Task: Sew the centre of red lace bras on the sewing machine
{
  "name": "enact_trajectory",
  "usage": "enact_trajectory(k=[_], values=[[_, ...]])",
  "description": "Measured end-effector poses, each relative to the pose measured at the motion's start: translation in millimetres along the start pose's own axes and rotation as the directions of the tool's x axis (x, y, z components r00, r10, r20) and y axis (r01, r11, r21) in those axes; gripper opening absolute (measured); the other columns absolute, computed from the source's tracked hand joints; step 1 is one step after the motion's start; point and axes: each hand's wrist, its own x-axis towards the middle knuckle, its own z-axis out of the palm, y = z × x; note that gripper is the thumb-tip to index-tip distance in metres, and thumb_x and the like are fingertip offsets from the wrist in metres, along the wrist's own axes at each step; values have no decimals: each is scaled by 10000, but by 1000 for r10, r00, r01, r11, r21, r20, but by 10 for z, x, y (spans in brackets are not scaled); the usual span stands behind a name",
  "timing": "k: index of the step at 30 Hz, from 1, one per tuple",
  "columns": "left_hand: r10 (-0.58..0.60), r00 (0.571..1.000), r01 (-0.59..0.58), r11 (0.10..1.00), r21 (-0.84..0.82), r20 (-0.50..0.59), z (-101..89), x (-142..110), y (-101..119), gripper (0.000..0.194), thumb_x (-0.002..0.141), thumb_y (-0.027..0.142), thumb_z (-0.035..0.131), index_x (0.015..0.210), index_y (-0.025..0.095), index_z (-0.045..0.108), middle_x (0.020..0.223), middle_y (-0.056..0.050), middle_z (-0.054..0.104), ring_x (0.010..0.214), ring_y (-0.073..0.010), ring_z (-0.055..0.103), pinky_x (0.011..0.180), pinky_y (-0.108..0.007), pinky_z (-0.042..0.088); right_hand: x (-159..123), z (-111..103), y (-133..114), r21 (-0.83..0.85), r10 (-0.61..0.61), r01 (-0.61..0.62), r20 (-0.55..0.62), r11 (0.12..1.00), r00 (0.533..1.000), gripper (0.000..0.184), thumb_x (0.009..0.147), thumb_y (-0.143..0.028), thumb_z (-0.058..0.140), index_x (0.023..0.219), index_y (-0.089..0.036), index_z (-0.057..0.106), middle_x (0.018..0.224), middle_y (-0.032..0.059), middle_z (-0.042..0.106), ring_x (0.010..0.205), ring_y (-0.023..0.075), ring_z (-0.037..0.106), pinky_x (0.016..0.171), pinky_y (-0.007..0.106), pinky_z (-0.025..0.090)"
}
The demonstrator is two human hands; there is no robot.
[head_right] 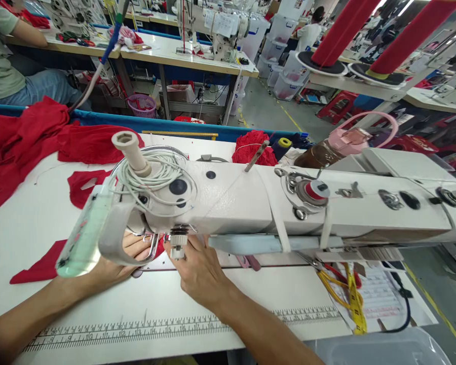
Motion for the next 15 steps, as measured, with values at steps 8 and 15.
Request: enact_trajectory(k=[8, 15], values=[[-55, 985, 62, 997, -41, 162, -29, -40, -2, 380, 976, 148, 471, 1318, 240, 607, 1143, -60, 744, 1134, -258, 664, 1095, -523, 451, 6, 20, 6, -49, 69, -69, -1, 996, 998, 568, 694, 40, 535, 1151, -243, 717, 1002, 106, 641, 1005, 284, 505, 927, 475, 421], [-78, 992, 84, 995, -52, 103, -88, 146, -67, 323, 974, 146, 483, 1235, 202, 665, 1105, -90, 745, 1075, -270, 684, 1058, -521, 457, -4, 49, 60, -78, 49, -51, -28, 996, 998, 325, 693, 10, 541, 896, -166, 724, 941, 120, 597, 950, 269, 456, 763, 384, 368]])
